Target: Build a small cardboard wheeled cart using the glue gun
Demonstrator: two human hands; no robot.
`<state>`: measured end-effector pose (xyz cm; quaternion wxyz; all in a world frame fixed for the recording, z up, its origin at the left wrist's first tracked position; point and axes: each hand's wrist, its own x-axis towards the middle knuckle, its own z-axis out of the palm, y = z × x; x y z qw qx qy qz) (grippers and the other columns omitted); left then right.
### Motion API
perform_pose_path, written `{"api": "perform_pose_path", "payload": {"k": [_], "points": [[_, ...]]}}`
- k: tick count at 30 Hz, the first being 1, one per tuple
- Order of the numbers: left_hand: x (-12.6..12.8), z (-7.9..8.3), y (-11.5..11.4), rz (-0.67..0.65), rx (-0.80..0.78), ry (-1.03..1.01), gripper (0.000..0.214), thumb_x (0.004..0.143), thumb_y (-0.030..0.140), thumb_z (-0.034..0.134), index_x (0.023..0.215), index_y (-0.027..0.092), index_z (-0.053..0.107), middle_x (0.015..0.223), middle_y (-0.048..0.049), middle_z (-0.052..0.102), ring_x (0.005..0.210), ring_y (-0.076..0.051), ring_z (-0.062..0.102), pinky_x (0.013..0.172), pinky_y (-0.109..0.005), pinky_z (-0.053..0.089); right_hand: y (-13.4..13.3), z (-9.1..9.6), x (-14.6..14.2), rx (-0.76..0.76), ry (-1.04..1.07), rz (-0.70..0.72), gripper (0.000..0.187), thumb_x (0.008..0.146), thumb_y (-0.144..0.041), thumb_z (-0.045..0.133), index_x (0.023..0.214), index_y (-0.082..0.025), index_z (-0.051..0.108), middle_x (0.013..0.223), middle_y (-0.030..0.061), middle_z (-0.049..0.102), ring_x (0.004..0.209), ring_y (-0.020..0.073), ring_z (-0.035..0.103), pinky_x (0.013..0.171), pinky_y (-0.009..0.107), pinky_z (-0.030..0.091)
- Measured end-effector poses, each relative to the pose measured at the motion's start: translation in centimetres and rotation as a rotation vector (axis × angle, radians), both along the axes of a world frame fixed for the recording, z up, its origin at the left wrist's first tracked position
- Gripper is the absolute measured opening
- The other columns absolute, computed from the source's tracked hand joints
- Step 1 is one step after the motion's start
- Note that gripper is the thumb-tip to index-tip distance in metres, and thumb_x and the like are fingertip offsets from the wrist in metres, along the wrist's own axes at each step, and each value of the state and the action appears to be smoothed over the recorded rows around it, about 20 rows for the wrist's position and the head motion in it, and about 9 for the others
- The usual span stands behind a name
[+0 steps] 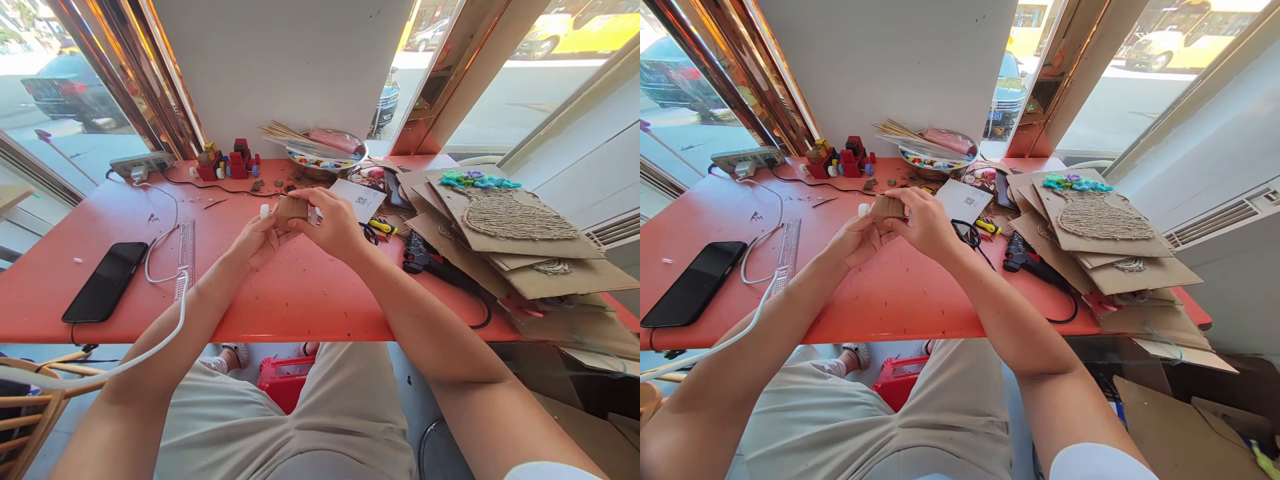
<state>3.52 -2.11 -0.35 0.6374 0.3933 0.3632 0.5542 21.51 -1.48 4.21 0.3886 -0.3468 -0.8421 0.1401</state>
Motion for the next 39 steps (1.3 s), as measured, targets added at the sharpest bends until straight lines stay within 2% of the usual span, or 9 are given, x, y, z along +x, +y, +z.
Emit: {"api": "perform_pose_path", "payload": {"k": [6,13,18,22,28,32,39], "points": [[-0.1,1.5,-0.8,-0.032,-0.046,-0.032,0.023,0.091,0.04,0.08,0.102,0.019,0.08,0.114,-0.0111,0.084,0.118,-0.027,0.079,0.108,-0.041,0.065,0.1,0.3,0.4,-0.079,0.071,0.024,0.04,0.084,-0.034,0.077,0.123,-0.027,0.079,0.128,0.0091,0.081,0.118,0.0316,0.073,0.105,0.05,0.059],[0.0,1.7,-0.7,0.004,-0.062,-0.091,0.016,0.092,0.031,0.081,0.098,0.016,0.08,0.106,-0.0094,0.085,0.111,-0.024,0.08,0.104,-0.037,0.066,0.5,0.1,0.8,-0.206,0.235,0.078,0.043,0.085,-0.043,0.081,0.123,-0.025,0.078,0.129,0.0085,0.08,0.117,0.029,0.075,0.105,0.047,0.061],[0.5,1.7,-1.0,0.031,-0.048,-0.097,0.022,0.089,0.035,0.086,0.098,0.017,0.078,0.109,-0.0082,0.085,0.116,-0.024,0.079,0.107,-0.037,0.065,0.7,-0.1,0.6,-0.194,0.281,0.074,0.049,0.085,-0.057,0.083,0.122,-0.026,0.079,0.13,0.0086,0.08,0.119,0.0287,0.075,0.108,0.046,0.06],[0.6,1.8,-1.2,0.019,-0.028,-0.132,0.026,0.086,0.035,0.089,0.101,0.017,0.077,0.11,-0.0087,0.084,0.121,-0.027,0.078,0.111,-0.04,0.064,0.7,-0.1,0.7,-0.18,0.27,0.06,0.05,0.082,-0.06,0.085,0.12,-0.028,0.08,0.13,0.008,0.081,0.122,0.0295,0.075,0.11,0.047,0.059],[0.9,2.2,-1.4,0.017,-0.064,-0.202,0.018,0.089,0.028,0.086,0.1,0.015,0.078,0.109,-0.0088,0.085,0.119,-0.026,0.079,0.11,-0.039,0.064,1.0,-0.7,0.8,-0.193,0.337,0.118,0.057,0.084,-0.068,0.082,0.123,-0.026,0.079,0.133,0.0107,0.079,0.123,0.0297,0.074,0.111,0.048,0.059],[1.0,2.7,-1.6,-0.003,-0.116,-0.264,0.017,0.09,0.025,0.085,0.101,0.014,0.079,0.106,-0.0106,0.086,0.119,-0.026,0.08,0.11,-0.038,0.064,1.3,-1.2,0.7,-0.225,0.382,0.149,0.063,0.079,-0.075,0.083,0.121,-0.027,0.08,0.132,0.0096,0.08,0.121,0.0296,0.075,0.11,0.047,0.06],[1.0,2.5,-1.5,0.036,-0.167,-0.341,0.009,0.09,0.019,0.084,0.096,0.015,0.08,0.096,-0.0078,0.086,0.109,-0.024,0.083,0.108,-0.034,0.063,1.0,-1.5,0.3,-0.225,0.417,0.142,0.063,0.08,-0.075,0.082,0.121,-0.027,0.079,0.132,0.009,0.08,0.121,0.0297,0.075,0.109,0.046,0.06]]}}
